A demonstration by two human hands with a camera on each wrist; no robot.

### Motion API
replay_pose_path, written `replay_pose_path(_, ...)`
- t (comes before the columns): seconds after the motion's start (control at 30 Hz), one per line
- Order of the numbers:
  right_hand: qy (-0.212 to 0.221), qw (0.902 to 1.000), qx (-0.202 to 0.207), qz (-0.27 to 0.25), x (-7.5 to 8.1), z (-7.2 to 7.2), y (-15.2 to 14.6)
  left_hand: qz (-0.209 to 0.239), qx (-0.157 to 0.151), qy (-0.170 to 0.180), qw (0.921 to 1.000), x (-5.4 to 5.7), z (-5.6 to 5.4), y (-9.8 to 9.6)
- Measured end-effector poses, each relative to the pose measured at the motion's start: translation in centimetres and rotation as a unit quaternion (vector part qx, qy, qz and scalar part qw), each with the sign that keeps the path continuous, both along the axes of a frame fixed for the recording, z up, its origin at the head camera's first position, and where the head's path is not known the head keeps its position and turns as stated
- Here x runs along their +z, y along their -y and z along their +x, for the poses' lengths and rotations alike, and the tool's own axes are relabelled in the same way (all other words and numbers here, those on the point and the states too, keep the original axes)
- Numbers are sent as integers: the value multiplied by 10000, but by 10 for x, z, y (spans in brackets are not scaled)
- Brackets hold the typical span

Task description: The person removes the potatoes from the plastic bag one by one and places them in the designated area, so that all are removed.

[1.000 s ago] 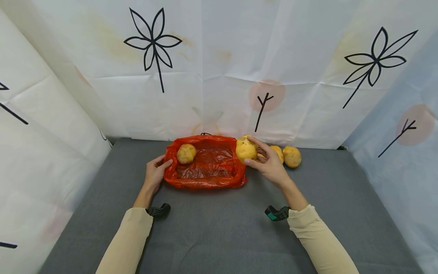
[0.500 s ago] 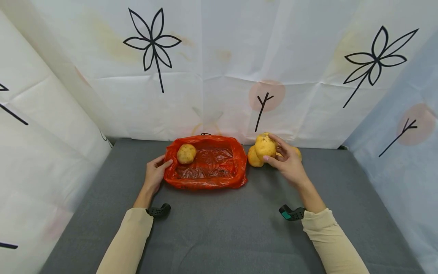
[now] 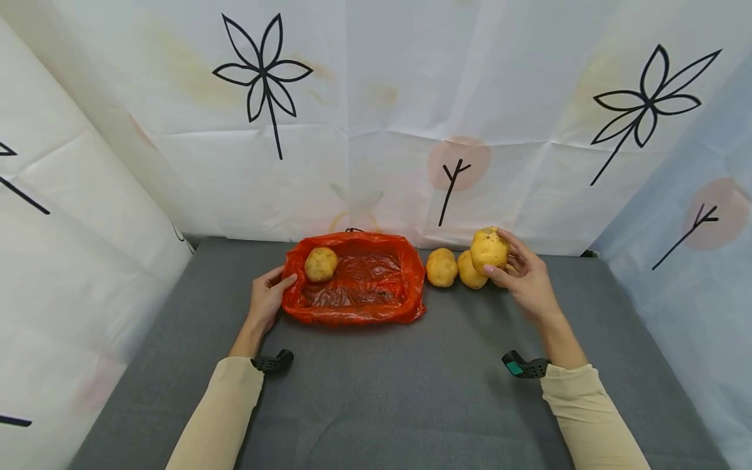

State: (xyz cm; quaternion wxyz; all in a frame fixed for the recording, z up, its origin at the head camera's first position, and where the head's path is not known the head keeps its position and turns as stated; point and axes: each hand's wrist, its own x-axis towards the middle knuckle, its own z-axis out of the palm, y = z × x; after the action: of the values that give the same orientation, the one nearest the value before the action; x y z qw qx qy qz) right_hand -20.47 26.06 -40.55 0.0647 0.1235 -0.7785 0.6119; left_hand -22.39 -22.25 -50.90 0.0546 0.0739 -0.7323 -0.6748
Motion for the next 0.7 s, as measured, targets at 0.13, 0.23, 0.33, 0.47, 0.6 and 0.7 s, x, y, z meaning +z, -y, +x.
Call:
replay_pose_path(0.13,-26,9999,-117,120,-1,1,-10,16,-54,-23,10000,0,0,0)
replay_pose_path(0.23,-52,9993,-233,277,-3,1,-17,28,-76,-15,10000,-1,0,1)
replay_pose_path(0.33,-39,9991,-298,283,-3,1,-25,35,-91,-16,10000,-2,0,1)
replay_pose_path(0.47,63,9993,-339,112,-5,1,-35,28,-92,-45,9999,-1,1,1)
replay_pose_path(0.6,194,9987,-465,-12,-6,0,-45,8,-80,-44,10000,-1,1,1)
replay_pose_path(0.7,308,9977,-593,-64,-7,0,-54,-5,-69,-46,10000,-2,0,1)
